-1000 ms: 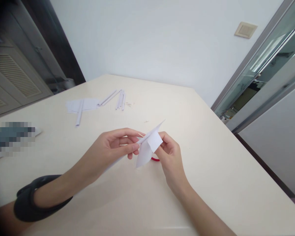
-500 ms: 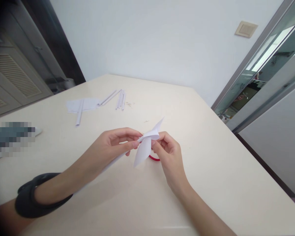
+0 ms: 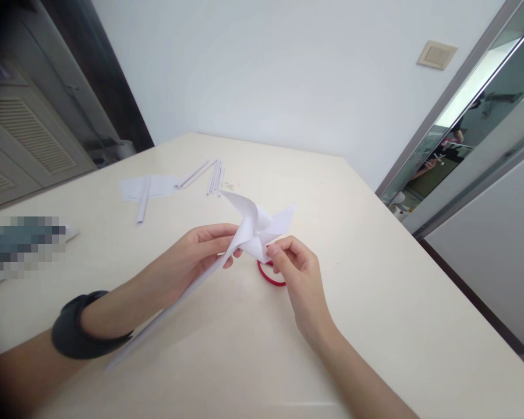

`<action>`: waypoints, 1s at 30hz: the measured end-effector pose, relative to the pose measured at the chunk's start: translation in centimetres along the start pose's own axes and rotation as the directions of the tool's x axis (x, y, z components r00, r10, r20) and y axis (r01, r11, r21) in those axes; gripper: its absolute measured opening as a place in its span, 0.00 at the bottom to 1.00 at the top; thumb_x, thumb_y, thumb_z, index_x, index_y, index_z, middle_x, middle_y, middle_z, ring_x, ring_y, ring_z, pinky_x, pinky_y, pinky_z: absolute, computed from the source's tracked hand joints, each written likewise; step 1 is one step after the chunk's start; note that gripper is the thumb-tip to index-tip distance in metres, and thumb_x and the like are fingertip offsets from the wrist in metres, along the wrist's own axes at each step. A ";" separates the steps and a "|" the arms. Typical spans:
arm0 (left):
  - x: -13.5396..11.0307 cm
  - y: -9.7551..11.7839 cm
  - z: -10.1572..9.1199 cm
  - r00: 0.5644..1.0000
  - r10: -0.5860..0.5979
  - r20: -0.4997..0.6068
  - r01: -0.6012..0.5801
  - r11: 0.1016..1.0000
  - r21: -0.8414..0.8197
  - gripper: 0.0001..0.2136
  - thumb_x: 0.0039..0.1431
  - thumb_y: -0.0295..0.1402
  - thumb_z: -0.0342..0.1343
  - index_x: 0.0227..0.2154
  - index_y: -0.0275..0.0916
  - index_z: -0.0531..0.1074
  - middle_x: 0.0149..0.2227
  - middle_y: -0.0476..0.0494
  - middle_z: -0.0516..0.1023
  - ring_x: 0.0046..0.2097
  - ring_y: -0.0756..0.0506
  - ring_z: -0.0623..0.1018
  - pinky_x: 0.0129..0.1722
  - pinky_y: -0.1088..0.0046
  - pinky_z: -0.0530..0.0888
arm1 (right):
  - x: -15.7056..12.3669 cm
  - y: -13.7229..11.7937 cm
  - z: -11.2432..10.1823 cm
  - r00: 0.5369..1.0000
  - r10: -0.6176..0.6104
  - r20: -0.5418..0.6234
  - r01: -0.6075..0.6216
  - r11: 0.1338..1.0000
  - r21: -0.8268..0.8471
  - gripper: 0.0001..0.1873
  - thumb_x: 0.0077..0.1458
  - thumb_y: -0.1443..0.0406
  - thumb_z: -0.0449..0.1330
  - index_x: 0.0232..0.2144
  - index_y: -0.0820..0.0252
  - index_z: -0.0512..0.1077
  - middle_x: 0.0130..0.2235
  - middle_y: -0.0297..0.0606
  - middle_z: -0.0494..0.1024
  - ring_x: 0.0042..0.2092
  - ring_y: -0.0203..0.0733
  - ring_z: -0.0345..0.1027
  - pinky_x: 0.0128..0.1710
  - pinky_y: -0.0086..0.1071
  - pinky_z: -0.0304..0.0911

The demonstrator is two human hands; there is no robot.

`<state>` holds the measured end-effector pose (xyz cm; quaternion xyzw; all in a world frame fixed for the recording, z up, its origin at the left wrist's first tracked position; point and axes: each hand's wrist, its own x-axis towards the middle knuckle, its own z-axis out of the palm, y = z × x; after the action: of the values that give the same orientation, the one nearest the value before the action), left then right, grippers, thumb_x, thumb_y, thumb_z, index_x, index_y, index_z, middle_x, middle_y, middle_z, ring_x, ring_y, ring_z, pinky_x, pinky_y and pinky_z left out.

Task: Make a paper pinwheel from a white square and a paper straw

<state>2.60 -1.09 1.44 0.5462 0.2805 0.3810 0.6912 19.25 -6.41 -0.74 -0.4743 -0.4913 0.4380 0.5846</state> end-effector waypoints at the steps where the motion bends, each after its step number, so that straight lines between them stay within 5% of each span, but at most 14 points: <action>1: 0.1 0.0 -0.1 1.000 -0.005 0.011 0.005 1.000 -0.017 0.09 0.55 0.32 0.56 0.37 0.40 0.78 0.26 0.48 0.72 0.30 0.51 0.68 0.27 0.77 0.63 | 0.0 0.1 -0.1 1.000 0.009 -0.012 -0.009 1.000 0.001 0.12 0.57 0.60 0.55 0.25 0.59 0.66 0.27 0.31 0.65 0.32 0.35 0.56 0.33 0.29 0.51; 6: 0.2 0.2 -0.2 0.998 -0.027 0.055 0.032 0.994 -0.103 0.07 0.56 0.30 0.55 0.34 0.37 0.77 0.28 0.48 0.71 0.31 0.52 0.68 0.30 0.79 0.64 | 0.2 0.9 -0.7 0.985 0.162 -0.054 -0.162 0.987 0.003 0.08 0.56 0.61 0.54 0.30 0.59 0.68 0.27 0.31 0.65 0.30 0.35 0.56 0.32 0.29 0.52; 10: 0.2 0.2 0.0 0.998 -0.007 0.063 0.016 0.989 -0.144 0.07 0.57 0.30 0.53 0.28 0.36 0.74 0.27 0.49 0.68 0.29 0.54 0.66 0.29 0.80 0.64 | 0.2 0.8 -0.4 0.941 0.299 0.155 -0.288 0.953 -0.093 0.07 0.53 0.64 0.57 0.34 0.60 0.71 0.32 0.34 0.70 0.31 0.35 0.59 0.32 0.30 0.55; 13: 0.2 -0.1 0.0 1.000 -0.011 0.026 0.016 0.984 -0.177 0.06 0.56 0.30 0.54 0.26 0.36 0.72 0.27 0.50 0.67 0.27 0.54 0.65 0.26 0.80 0.64 | -0.3 0.6 0.5 0.886 0.289 0.363 -0.236 0.954 -0.184 0.09 0.54 0.64 0.56 0.38 0.57 0.72 0.42 0.37 0.73 0.35 0.36 0.65 0.39 0.33 0.59; 17: 0.2 -0.5 -0.2 0.995 -0.027 -0.093 0.005 0.975 -0.223 0.03 0.53 0.29 0.56 0.27 0.36 0.72 0.28 0.49 0.69 0.27 0.54 0.67 0.25 0.79 0.65 | -1.2 0.5 1.3 0.814 0.251 0.524 -0.137 0.959 -0.246 0.15 0.54 0.63 0.57 0.45 0.54 0.70 0.36 0.37 0.75 0.35 0.39 0.67 0.39 0.36 0.62; 23: 0.1 -0.3 0.0 0.991 0.025 -0.133 -0.070 0.937 -0.344 0.04 0.54 0.31 0.56 0.31 0.37 0.74 0.30 0.48 0.70 0.30 0.54 0.69 0.30 0.80 0.68 | -2.0 -0.1 1.8 0.696 0.256 0.671 -0.093 0.959 -0.269 0.23 0.53 0.62 0.59 0.52 0.53 0.65 0.36 0.37 0.75 0.39 0.42 0.69 0.40 0.36 0.63; 30: 0.1 -0.2 0.2 0.992 0.045 -0.115 -0.087 0.917 -0.388 0.04 0.54 0.28 0.56 0.32 0.36 0.74 0.30 0.48 0.70 0.31 0.54 0.69 0.31 0.81 0.67 | -2.3 -0.2 2.1 0.629 0.230 0.743 -0.122 0.973 -0.198 0.24 0.54 0.64 0.59 0.54 0.53 0.62 0.44 0.41 0.75 0.38 0.40 0.71 0.40 0.35 0.64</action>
<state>2.86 -1.13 1.29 0.3852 0.2154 0.4806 0.7578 16.86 -8.45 -0.78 -0.3288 -0.6693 0.6187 0.2470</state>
